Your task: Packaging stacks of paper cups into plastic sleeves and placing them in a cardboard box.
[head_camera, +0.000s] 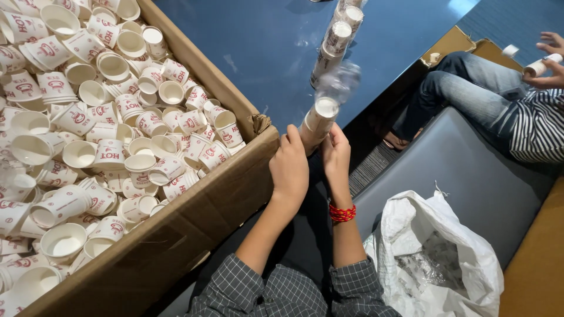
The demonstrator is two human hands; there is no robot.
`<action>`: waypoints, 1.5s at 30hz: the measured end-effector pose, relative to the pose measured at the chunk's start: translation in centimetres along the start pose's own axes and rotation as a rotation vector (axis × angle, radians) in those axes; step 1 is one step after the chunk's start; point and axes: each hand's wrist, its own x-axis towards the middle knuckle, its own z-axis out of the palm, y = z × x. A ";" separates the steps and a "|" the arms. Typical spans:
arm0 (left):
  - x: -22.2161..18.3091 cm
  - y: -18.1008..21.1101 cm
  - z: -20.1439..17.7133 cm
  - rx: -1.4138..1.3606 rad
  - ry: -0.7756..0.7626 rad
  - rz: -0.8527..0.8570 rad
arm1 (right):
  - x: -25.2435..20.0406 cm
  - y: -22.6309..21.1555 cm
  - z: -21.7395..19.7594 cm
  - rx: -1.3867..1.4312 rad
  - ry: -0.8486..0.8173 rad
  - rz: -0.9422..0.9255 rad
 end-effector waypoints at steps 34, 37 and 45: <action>-5.5 -2.1 -6.9 -0.454 -0.064 0.214 | -10.2 -2.4 -0.6 0.852 -0.325 0.249; -5.2 -1.7 -8.2 -0.441 -0.051 0.288 | -10.3 -4.5 -0.3 0.731 -0.459 0.224; -5.3 -2.4 -7.9 -0.389 -0.066 0.169 | -10.9 -6.4 -0.9 0.492 -0.644 0.085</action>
